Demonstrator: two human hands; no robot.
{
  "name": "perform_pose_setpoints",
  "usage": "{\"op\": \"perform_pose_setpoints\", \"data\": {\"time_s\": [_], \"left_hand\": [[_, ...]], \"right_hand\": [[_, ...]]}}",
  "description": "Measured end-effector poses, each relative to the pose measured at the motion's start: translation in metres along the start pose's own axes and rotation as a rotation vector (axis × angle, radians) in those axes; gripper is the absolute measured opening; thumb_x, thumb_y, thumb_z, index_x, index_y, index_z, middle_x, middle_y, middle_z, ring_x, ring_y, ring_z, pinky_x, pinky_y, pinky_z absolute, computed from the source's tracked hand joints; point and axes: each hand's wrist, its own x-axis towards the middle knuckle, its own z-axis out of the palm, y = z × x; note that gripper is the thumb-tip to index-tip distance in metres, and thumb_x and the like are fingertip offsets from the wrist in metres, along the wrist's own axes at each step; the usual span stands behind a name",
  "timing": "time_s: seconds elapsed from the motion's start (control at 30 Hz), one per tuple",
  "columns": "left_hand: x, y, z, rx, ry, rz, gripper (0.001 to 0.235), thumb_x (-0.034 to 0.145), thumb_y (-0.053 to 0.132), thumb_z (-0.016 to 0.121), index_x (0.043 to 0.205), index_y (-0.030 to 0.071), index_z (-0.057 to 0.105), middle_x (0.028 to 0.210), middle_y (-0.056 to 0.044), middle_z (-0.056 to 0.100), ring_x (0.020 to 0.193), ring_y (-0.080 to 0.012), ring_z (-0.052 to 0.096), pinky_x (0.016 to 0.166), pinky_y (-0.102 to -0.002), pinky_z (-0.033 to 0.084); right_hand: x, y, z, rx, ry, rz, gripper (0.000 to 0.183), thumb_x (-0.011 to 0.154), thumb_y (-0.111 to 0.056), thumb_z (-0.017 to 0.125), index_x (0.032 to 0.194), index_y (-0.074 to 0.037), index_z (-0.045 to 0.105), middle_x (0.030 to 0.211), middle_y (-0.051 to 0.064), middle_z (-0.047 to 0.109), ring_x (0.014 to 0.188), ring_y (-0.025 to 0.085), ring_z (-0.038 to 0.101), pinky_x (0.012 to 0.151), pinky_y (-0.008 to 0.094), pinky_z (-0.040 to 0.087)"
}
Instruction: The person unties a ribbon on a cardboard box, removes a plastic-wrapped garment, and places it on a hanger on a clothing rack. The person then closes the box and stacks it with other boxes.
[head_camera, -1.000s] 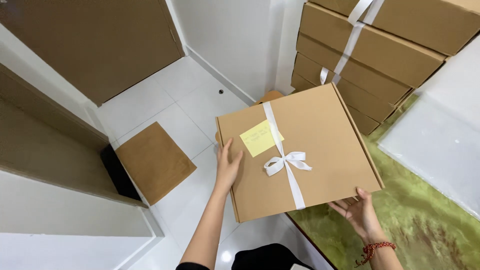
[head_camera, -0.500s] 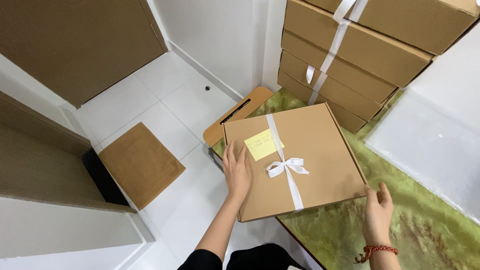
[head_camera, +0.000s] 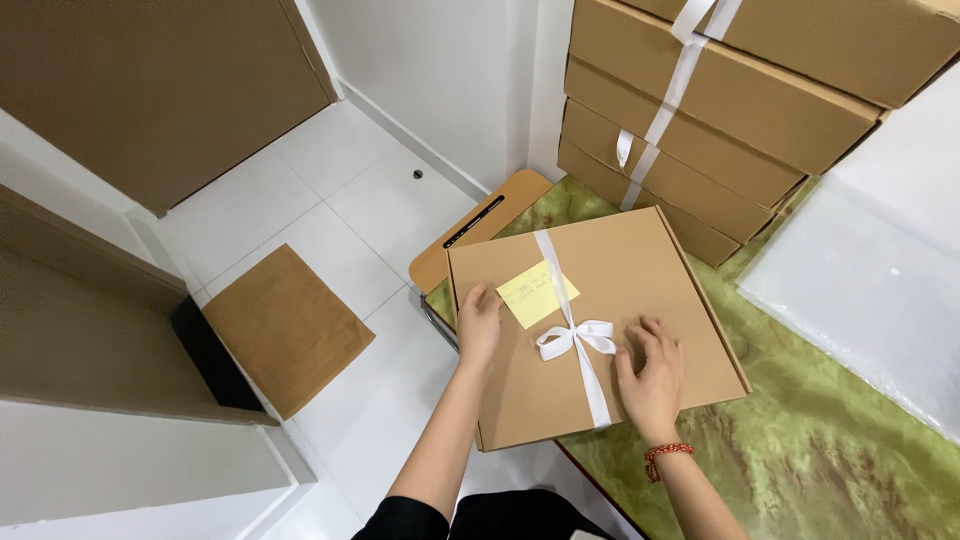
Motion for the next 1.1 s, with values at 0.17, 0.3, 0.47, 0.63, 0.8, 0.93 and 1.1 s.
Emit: {"op": "perform_pose_setpoints", "data": {"time_s": [0.17, 0.3, 0.47, 0.63, 0.8, 0.93, 1.1], "left_hand": [[0.023, -0.026, 0.010, -0.020, -0.055, -0.029, 0.064, 0.100, 0.013, 0.066, 0.159, 0.004, 0.045, 0.141, -0.022, 0.064, 0.117, -0.0232, 0.070, 0.081, -0.025, 0.062], [0.039, -0.037, 0.008, 0.192, -0.001, 0.029, 0.068, 0.094, 0.021, 0.079, 0.155, 0.013, 0.050, 0.126, -0.014, 0.073, 0.113, -0.0238, 0.075, 0.078, -0.030, 0.067], [0.037, -0.025, -0.006, 0.417, 0.112, 0.144, 0.058, 0.093, 0.014, 0.074, 0.149, 0.017, 0.058, 0.103, -0.007, 0.080, 0.106, -0.0285, 0.077, 0.088, -0.043, 0.067], [0.009, -0.001, -0.025, 0.383, 0.125, 0.134, 0.051, 0.092, 0.008, 0.071, 0.141, 0.015, 0.065, 0.108, -0.016, 0.078, 0.101, -0.0307, 0.077, 0.079, -0.040, 0.067], [-0.015, 0.013, -0.012, 0.057, -0.054, -0.025, 0.061, 0.094, 0.005, 0.069, 0.153, 0.006, 0.052, 0.155, -0.028, 0.046, 0.131, -0.0374, 0.063, 0.088, -0.041, 0.068], [0.006, -0.021, -0.003, 0.315, -0.093, 0.115, 0.064, 0.096, 0.016, 0.073, 0.156, 0.011, 0.050, 0.156, -0.021, 0.042, 0.136, -0.0371, 0.058, 0.100, -0.040, 0.059], [-0.033, 0.009, 0.007, 0.997, -0.106, 0.402, 0.055, 0.100, 0.029, 0.071, 0.153, 0.019, 0.059, 0.160, -0.015, 0.042, 0.146, -0.0369, 0.045, 0.116, -0.047, 0.045]], "right_hand": [[-0.002, 0.006, 0.003, -0.021, 0.016, -0.014, 0.029, 0.093, -0.019, 0.075, 0.122, -0.020, 0.075, 0.141, 0.003, 0.067, 0.145, 0.030, 0.056, 0.127, 0.057, 0.032], [-0.002, 0.007, 0.003, -0.015, 0.022, 0.006, 0.027, 0.094, -0.020, 0.074, 0.120, -0.021, 0.075, 0.141, 0.001, 0.068, 0.145, 0.029, 0.056, 0.128, 0.057, 0.032], [0.000, 0.010, 0.005, 0.002, -0.005, 0.045, 0.026, 0.095, -0.020, 0.071, 0.120, -0.022, 0.076, 0.139, -0.001, 0.070, 0.145, 0.027, 0.057, 0.127, 0.056, 0.034], [0.001, 0.001, 0.001, -0.040, -0.019, 0.052, 0.026, 0.095, -0.025, 0.072, 0.121, -0.025, 0.076, 0.141, -0.003, 0.068, 0.146, 0.025, 0.055, 0.127, 0.057, 0.032], [0.017, -0.023, 0.009, -0.045, -0.128, 0.092, 0.030, 0.096, -0.037, 0.070, 0.124, -0.026, 0.076, 0.151, -0.003, 0.062, 0.153, 0.025, 0.046, 0.128, 0.070, 0.015], [0.042, -0.044, 0.033, 0.035, -0.242, 0.140, 0.021, 0.097, -0.043, 0.071, 0.110, -0.029, 0.081, 0.142, -0.002, 0.065, 0.148, 0.027, 0.050, 0.125, 0.071, 0.021], [0.060, -0.056, 0.058, -0.029, -0.300, 0.203, 0.026, 0.089, -0.057, 0.076, 0.101, -0.035, 0.084, 0.143, -0.008, 0.060, 0.151, 0.022, 0.044, 0.128, 0.065, 0.018]]}}
